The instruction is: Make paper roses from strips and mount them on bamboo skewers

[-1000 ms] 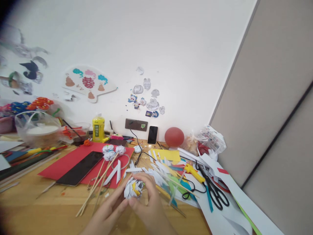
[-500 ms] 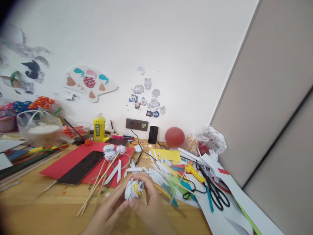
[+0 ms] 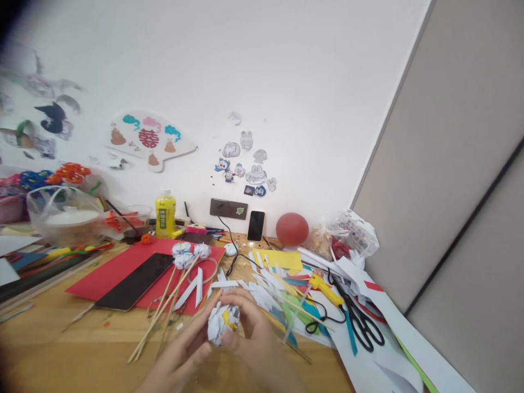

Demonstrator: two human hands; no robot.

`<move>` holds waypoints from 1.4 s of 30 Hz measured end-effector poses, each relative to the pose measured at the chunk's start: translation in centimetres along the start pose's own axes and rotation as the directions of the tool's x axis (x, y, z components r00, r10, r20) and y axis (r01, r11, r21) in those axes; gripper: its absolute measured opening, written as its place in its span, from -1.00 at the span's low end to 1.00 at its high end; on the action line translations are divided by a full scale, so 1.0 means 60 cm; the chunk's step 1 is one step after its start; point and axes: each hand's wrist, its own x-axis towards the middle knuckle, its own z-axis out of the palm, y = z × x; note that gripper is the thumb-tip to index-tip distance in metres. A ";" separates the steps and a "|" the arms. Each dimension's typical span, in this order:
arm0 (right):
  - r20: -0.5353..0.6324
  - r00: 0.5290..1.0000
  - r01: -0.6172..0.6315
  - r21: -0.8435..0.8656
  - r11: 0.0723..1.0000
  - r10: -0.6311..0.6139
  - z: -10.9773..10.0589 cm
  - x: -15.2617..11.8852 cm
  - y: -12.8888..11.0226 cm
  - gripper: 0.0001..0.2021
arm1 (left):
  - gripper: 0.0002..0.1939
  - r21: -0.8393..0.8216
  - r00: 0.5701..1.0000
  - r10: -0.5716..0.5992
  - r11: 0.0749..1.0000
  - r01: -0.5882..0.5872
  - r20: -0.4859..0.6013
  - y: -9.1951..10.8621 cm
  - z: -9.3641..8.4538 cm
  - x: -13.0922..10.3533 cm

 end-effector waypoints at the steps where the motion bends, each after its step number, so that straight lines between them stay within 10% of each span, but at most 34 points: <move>1: 0.005 1.000 0.006 -0.007 1.000 -0.006 -0.003 0.001 -0.001 -0.58 | -0.41 -0.042 0.999 -0.035 0.998 0.035 0.006 0.003 0.002 0.000; 23: -0.062 0.969 0.170 -0.535 0.828 -0.239 0.008 -0.013 -0.002 -0.74 | -0.55 0.185 0.997 -0.017 0.982 0.031 -0.074 0.002 0.005 -0.001; 42: -0.120 0.984 0.079 -0.361 0.929 -0.130 0.014 -0.016 0.005 -0.72 | -0.61 0.269 0.995 0.045 0.963 -0.019 -0.090 0.011 0.006 -0.001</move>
